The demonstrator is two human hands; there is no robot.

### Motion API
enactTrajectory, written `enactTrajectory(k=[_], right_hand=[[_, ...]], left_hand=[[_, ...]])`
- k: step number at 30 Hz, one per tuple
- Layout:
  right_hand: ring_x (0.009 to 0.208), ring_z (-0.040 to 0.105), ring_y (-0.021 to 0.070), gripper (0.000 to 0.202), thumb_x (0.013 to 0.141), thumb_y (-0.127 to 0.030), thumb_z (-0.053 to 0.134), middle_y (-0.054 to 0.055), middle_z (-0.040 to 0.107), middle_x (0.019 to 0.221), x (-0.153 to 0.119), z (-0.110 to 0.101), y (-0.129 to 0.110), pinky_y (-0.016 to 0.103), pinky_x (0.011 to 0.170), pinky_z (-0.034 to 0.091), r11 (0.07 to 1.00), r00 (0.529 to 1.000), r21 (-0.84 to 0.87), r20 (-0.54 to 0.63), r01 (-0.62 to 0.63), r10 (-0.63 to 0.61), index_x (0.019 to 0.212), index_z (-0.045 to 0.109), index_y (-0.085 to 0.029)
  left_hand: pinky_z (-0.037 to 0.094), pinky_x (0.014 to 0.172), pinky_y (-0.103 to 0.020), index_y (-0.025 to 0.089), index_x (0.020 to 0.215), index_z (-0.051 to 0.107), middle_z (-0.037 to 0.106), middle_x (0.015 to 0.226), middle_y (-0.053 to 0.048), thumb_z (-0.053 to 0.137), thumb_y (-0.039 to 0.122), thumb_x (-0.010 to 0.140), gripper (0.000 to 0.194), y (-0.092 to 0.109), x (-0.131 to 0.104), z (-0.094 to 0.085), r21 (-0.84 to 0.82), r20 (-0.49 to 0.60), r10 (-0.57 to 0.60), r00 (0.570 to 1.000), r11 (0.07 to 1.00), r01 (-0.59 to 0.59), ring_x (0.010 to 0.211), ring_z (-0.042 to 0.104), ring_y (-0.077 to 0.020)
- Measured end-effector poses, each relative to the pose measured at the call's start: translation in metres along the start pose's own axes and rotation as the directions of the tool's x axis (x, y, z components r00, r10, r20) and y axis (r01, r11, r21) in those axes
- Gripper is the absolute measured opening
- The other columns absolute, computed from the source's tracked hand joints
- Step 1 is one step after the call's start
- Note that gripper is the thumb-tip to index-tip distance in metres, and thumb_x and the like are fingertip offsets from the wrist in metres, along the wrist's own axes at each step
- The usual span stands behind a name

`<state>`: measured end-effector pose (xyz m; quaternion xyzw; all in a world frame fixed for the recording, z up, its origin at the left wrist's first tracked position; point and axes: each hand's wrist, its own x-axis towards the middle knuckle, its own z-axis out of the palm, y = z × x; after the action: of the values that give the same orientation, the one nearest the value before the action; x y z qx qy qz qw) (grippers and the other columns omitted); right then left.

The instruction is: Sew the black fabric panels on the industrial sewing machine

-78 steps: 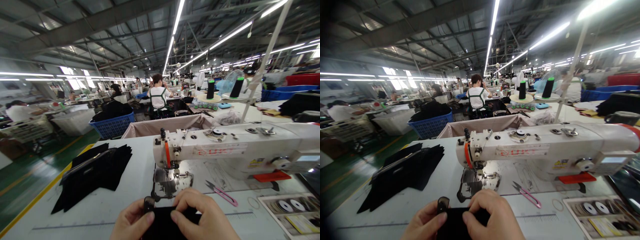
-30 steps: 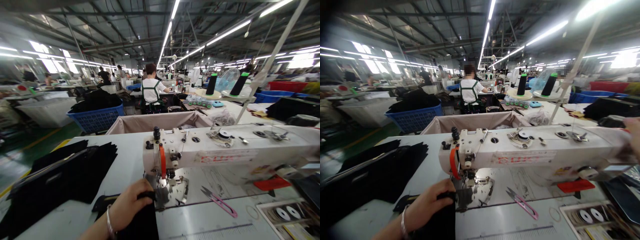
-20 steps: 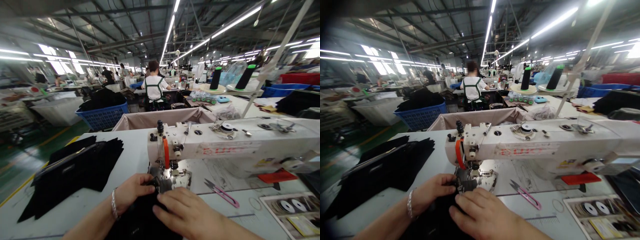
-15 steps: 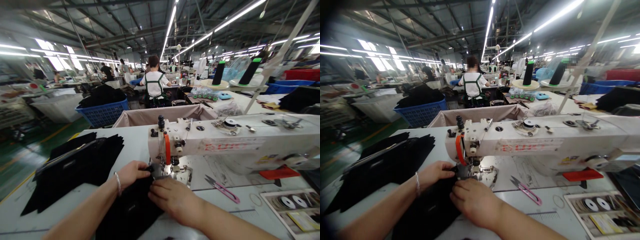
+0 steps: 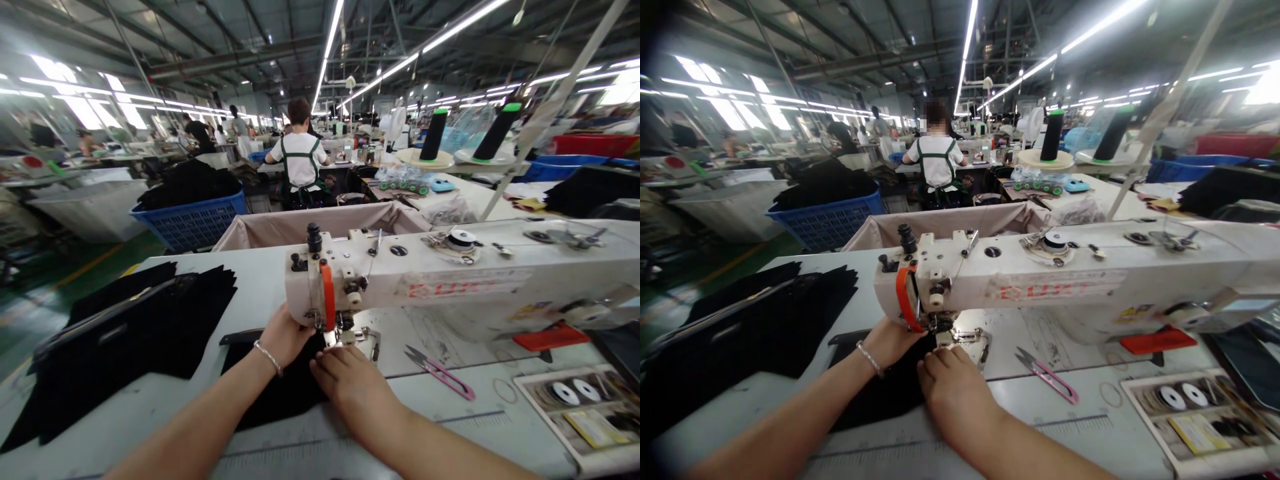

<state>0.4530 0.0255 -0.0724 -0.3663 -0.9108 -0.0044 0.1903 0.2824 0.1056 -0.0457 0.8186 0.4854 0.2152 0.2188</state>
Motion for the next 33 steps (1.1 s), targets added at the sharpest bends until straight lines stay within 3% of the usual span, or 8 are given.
enactTrajectory(k=[3, 6, 8, 11, 14, 18, 33], right_hand=[[0.108, 0.058, 0.0235, 0.029, 0.093, -0.018, 0.057, 0.010, 0.066, 0.114, -0.002, -0.008, 0.010, 0.038, 0.093, 0.048, 0.997, 0.998, 0.061, 0.036, 0.040, -0.042, 0.122, 0.060, -0.014], [0.113, 0.056, 0.0196, 0.035, 0.089, -0.024, 0.063, 0.005, 0.064, 0.121, -0.004, -0.012, 0.022, 0.034, 0.097, 0.046, 0.984, 0.991, 0.145, 0.062, 0.107, -0.117, 0.123, 0.059, -0.020], [0.117, 0.054, 0.0192, 0.032, 0.092, -0.024, 0.057, 0.006, 0.063, 0.123, -0.007, -0.011, 0.025, 0.034, 0.099, 0.044, 0.976, 0.992, 0.183, 0.023, 0.121, -0.127, 0.124, 0.058, -0.019], [0.117, 0.054, 0.0209, 0.029, 0.098, -0.017, 0.044, 0.009, 0.064, 0.120, -0.010, -0.006, 0.020, 0.036, 0.099, 0.044, 0.979, 0.993, 0.172, -0.045, 0.111, -0.105, 0.123, 0.058, -0.015], [0.115, 0.056, 0.0229, 0.029, 0.097, -0.017, 0.043, 0.011, 0.065, 0.118, -0.010, -0.002, 0.012, 0.038, 0.096, 0.046, 0.986, 0.994, 0.125, -0.043, 0.108, -0.103, 0.123, 0.058, -0.014], [0.114, 0.056, 0.0239, 0.031, 0.095, -0.017, 0.047, 0.013, 0.064, 0.120, -0.009, -0.001, 0.009, 0.040, 0.096, 0.046, 0.990, 0.994, 0.098, -0.050, 0.102, -0.098, 0.124, 0.057, -0.013], [0.112, 0.056, 0.0225, 0.027, 0.095, -0.018, 0.048, 0.010, 0.068, 0.110, -0.006, -0.003, 0.012, 0.037, 0.093, 0.045, 0.988, 0.987, 0.089, -0.111, 0.127, -0.117, 0.118, 0.059, -0.013]], left_hand=[[0.029, 0.109, -0.055, 0.015, 0.106, 0.065, 0.064, 0.115, -0.013, 0.049, 0.010, 0.091, 0.022, 0.007, -0.033, 0.003, 0.130, 0.008, 0.058, 0.998, 0.990, -0.058, 0.119, 0.051, -0.0314], [0.029, 0.112, -0.043, 0.018, 0.117, 0.062, 0.064, 0.125, -0.007, 0.045, 0.002, 0.087, 0.038, 0.004, -0.055, 0.008, 0.166, 0.122, 0.161, 0.979, 0.970, -0.180, 0.121, 0.052, -0.0243], [0.028, 0.114, -0.039, 0.018, 0.124, 0.058, 0.058, 0.135, -0.006, 0.044, -0.002, 0.083, 0.048, -0.002, -0.060, 0.012, 0.198, 0.188, 0.214, 0.959, 0.948, -0.250, 0.127, 0.049, -0.0216], [0.025, 0.117, -0.039, 0.013, 0.130, 0.054, 0.050, 0.143, -0.009, 0.041, -0.006, 0.081, 0.054, -0.012, -0.059, 0.011, 0.281, 0.273, 0.264, 0.925, 0.898, -0.339, 0.133, 0.043, -0.0216], [0.027, 0.117, -0.038, 0.012, 0.128, 0.055, 0.052, 0.141, -0.010, 0.041, -0.006, 0.080, 0.053, -0.014, -0.054, 0.004, 0.295, 0.321, 0.281, 0.904, 0.878, -0.378, 0.132, 0.045, -0.0210], [0.030, 0.116, -0.036, 0.020, 0.128, 0.056, 0.055, 0.139, -0.003, 0.045, -0.003, 0.085, 0.050, -0.009, -0.049, -0.005, 0.244, 0.304, 0.300, 0.904, 0.893, -0.379, 0.129, 0.049, -0.0174], [0.043, 0.108, -0.040, 0.017, 0.123, 0.059, 0.064, 0.126, -0.006, 0.055, 0.000, 0.087, 0.040, -0.001, -0.043, -0.008, 0.272, 0.210, 0.391, 0.896, 0.857, -0.438, 0.120, 0.056, -0.0193]])
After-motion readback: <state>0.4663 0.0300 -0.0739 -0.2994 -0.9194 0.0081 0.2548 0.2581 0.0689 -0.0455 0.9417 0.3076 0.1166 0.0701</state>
